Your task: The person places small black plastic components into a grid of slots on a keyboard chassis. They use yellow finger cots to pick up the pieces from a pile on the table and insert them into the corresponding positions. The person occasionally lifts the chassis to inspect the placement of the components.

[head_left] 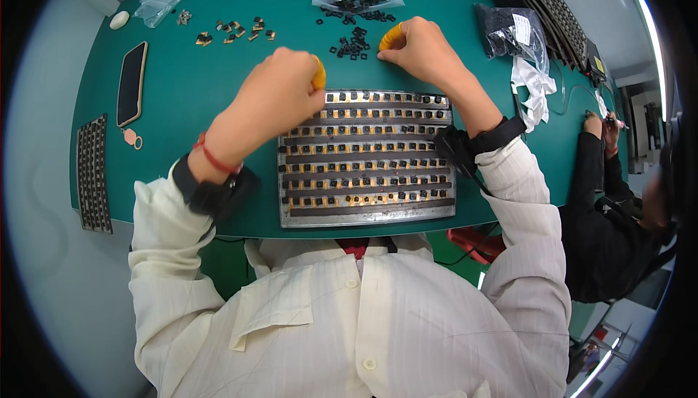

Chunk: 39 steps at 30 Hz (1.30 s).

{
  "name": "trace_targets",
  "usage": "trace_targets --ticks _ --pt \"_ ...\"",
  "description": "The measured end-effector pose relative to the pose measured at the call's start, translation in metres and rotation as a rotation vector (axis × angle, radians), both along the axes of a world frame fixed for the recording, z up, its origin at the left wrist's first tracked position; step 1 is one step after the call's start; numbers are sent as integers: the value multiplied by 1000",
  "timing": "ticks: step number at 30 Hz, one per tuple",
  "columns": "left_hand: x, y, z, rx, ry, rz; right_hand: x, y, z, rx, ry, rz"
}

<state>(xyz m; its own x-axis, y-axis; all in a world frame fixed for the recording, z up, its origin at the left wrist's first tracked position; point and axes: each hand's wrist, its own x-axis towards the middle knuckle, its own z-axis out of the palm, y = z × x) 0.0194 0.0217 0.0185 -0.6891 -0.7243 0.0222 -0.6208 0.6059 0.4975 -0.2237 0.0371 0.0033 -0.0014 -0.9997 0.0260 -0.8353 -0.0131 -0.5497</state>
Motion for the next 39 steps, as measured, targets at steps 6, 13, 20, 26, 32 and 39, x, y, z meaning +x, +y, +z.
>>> trace_targets --ticks 6,13,20,26,32,39 --pt "15 83 7 77 55 -327 -3 1 -3 -95 73 109" --pt "18 105 -10 23 46 -470 23 79 40 -155 -57 154" --pt "26 120 -9 -140 -83 -442 39 177 35 55 -98 178" --pt "29 140 -4 -111 -130 -407 50 200 11 40 -93 87" --pt "25 132 2 9 -204 -443 57 203 4 -102 128 169" --pt "13 59 40 379 -105 -363 82 201 17 66 305 294"
